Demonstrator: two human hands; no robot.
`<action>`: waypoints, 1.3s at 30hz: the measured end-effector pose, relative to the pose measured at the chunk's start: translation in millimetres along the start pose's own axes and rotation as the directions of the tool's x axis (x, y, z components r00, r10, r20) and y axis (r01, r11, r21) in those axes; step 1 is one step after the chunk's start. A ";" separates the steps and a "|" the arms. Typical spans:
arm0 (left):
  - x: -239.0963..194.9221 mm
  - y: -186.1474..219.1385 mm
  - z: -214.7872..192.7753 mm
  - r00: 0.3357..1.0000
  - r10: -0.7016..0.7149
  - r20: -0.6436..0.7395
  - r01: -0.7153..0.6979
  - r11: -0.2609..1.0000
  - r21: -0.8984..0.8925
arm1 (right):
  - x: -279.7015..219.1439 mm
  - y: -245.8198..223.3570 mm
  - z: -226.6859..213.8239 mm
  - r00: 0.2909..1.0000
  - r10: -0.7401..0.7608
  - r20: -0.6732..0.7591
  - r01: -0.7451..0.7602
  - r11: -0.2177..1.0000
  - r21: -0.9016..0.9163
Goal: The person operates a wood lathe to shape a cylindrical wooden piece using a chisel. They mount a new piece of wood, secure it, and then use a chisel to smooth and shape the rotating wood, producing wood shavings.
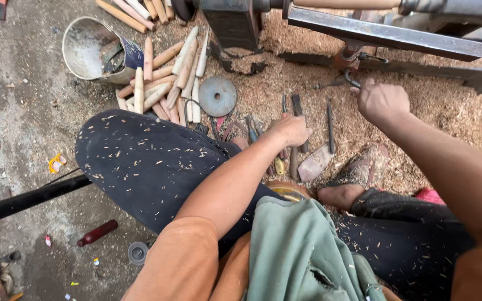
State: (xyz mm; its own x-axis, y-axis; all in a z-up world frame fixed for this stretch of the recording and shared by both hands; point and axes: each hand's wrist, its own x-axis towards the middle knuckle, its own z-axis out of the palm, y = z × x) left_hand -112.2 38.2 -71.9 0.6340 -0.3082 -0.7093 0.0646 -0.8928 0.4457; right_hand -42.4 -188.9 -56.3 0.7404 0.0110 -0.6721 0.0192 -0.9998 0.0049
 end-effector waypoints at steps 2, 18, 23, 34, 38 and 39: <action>-15.9 12.0 0.3 0.992 0.000 0.130 -0.003 1.000 0.022 | -30.0 -5.8 -0.3 0.994 -0.091 -0.060 0.071 0.957 -0.281; -94.4 58.0 -33.0 0.955 0.159 0.252 -0.233 0.925 0.299 | -18.6 -52.3 185.7 0.790 -0.586 0.179 0.610 0.779 -0.143; -94.7 53.3 -32.2 0.975 0.202 0.089 -0.211 0.972 0.107 | -36.7 -46.2 198.6 0.923 -0.320 0.215 0.316 0.947 0.056; -84.4 39.8 -97.5 0.935 0.124 -0.333 -0.199 0.959 -0.202 | -122.8 -22.8 -57.4 0.935 -0.319 0.153 0.213 0.853 0.476; -70.4 47.5 -131.2 0.955 0.097 -0.282 -0.264 0.717 -0.646 | -150.8 -24.5 -114.2 0.941 -0.317 0.119 0.013 0.384 0.923; -62.9 50.1 -141.6 0.923 0.119 -0.365 -0.329 0.738 -0.590 | -151.2 -27.7 -117.1 0.930 -0.348 0.120 -0.042 0.223 0.974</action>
State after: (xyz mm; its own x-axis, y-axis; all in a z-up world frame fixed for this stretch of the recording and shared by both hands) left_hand -39.8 59.4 72.4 0.8746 -0.2710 -0.4020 0.2935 -0.3638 0.8840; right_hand -76.2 -161.0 131.9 0.6011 0.3566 -0.7152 -0.6809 -0.2399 -0.6919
